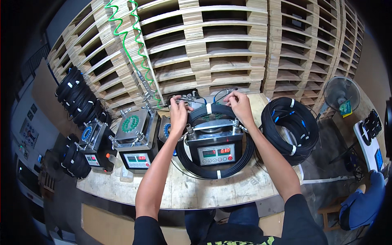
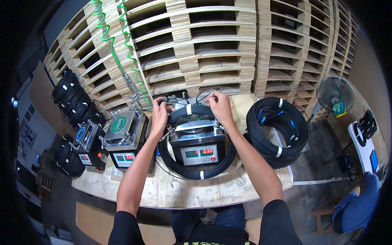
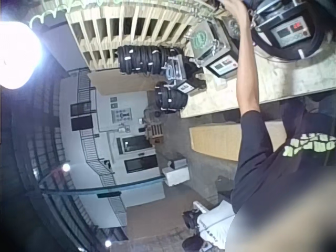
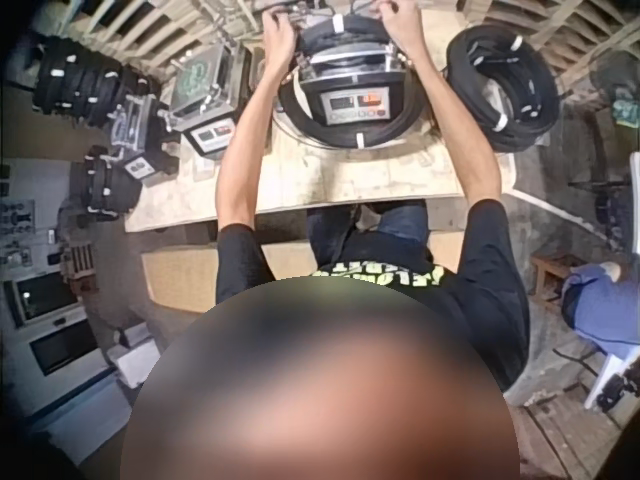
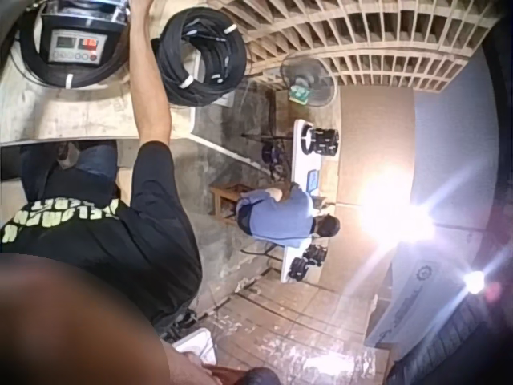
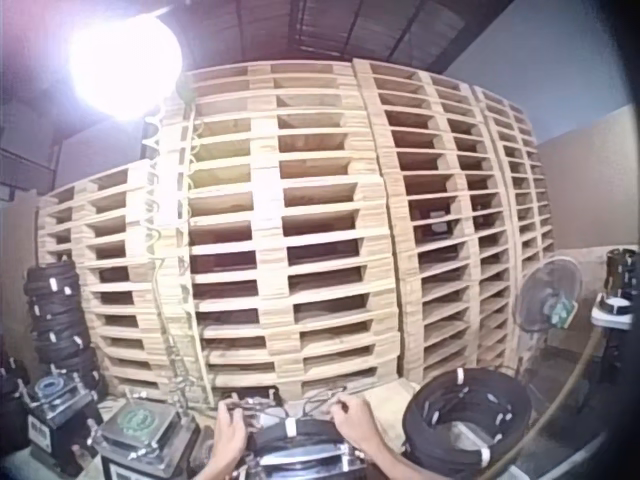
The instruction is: Processing or testing fiber optic cable coils using a benchtop machine.
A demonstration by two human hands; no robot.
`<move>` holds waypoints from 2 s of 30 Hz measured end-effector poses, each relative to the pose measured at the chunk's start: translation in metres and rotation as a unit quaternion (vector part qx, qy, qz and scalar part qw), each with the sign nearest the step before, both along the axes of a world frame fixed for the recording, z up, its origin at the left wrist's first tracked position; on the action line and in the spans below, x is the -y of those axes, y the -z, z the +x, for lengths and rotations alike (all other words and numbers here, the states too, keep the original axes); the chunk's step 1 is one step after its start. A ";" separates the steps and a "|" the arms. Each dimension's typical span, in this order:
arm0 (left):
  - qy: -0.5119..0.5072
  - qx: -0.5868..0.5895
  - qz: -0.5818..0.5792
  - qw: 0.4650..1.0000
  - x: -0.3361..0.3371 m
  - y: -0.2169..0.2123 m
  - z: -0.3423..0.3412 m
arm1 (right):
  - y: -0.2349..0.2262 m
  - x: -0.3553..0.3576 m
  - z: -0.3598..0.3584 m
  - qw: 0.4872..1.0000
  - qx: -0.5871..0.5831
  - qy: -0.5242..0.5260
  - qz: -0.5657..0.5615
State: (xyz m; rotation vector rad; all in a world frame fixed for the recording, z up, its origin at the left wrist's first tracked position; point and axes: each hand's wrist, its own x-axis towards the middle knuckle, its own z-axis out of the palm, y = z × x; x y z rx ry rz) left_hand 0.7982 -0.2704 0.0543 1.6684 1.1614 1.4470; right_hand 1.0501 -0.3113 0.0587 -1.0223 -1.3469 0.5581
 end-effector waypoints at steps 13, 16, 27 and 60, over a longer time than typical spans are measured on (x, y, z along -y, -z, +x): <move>-0.008 -0.176 0.112 0.978 0.024 -0.023 0.015 | 0.043 0.151 -0.026 0.956 0.187 0.193 0.120; 0.008 -0.148 0.104 0.983 0.022 -0.021 0.018 | 0.106 0.187 -0.037 0.957 0.263 0.112 0.046; 0.001 -0.127 0.086 0.988 0.024 -0.017 0.011 | 0.145 0.223 -0.072 0.847 0.514 0.137 -0.014; -0.107 -0.259 0.237 0.930 0.106 0.030 -0.037 | 0.032 0.139 0.015 0.990 0.083 0.117 -0.003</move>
